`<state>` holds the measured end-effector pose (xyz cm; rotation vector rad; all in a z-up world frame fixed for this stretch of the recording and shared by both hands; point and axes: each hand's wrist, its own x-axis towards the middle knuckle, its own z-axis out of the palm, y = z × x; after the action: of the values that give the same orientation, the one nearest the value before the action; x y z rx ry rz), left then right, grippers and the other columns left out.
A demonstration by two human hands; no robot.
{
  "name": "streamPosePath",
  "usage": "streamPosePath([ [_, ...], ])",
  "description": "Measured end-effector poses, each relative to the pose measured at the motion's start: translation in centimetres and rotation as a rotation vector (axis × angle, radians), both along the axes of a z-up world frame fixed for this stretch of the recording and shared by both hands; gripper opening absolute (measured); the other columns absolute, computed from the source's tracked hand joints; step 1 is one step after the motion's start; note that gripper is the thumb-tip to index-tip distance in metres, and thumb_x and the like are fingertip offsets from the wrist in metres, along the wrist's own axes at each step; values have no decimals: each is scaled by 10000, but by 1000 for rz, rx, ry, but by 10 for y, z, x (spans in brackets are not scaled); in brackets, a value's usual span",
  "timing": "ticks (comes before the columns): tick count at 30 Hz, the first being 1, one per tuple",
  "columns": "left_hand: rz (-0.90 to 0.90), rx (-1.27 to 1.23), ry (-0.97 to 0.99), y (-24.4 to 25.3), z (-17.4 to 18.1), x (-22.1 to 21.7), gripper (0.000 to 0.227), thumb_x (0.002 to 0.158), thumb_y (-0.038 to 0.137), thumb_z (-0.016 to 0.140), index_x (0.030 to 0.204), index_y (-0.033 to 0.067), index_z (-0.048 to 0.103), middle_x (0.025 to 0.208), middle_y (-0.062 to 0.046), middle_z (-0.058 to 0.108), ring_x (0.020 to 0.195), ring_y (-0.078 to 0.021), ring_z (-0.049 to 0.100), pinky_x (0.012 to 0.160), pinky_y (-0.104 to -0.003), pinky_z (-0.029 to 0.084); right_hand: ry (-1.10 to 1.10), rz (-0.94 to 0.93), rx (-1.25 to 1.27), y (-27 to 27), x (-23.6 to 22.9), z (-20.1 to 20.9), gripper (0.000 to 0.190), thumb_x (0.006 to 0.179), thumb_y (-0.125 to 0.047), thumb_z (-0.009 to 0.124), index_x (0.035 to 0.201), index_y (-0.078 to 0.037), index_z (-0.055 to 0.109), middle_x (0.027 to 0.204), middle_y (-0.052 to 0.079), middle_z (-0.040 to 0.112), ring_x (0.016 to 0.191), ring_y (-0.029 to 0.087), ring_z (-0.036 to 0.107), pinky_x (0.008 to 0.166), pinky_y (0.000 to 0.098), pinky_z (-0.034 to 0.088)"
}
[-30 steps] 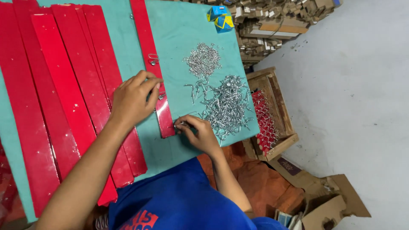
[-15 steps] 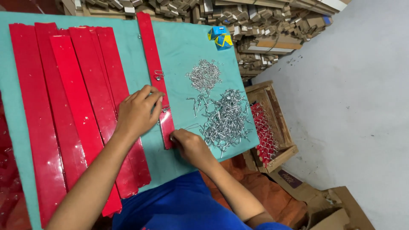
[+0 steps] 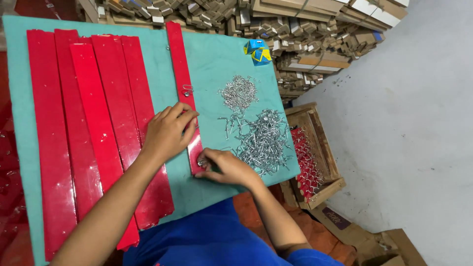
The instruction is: Attaching small metal clips to red metal bars and placing the finished pieces into a wooden crate
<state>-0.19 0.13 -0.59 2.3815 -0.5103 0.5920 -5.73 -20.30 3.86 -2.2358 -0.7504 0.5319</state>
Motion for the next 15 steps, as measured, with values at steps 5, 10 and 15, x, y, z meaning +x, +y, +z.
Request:
streamPosePath([
  [5, -79, 65, 166, 3, 6, -2, 302, 923, 302, 664, 1180, 153, 716, 1149, -36, 639, 1054, -306, 631, 853, -448, 514, 8, -173, -57, -28, 45, 27, 452, 964, -246, 694, 1366, -76, 580, 921, 232, 747, 886, 443, 726, 807, 528, 562],
  [10, -183, 220, 414, 0, -2, -7, 587, 867, 388, 709, 1394, 154, 595, 1355, -72, 593, 1287, -382, 523, 988, -526, 465, -134, -321, -413, -46, 96, -14, 479, 934, -286, 712, 1387, -193, 584, 1164, 167, 698, 1108, 428, 683, 936, 553, 561],
  [15, -200, 298, 583, 3, 14, -6, 739, 860, 314, 742, 1515, 141, 447, 1595, -90, 405, 1434, -515, 359, 1080, -625, 410, -139, -343, -651, -47, 112, -34, 216, 909, -277, 693, 1120, -285, 648, 1083, 23, 692, 1045, 333, 720, 871, 513, 597],
])
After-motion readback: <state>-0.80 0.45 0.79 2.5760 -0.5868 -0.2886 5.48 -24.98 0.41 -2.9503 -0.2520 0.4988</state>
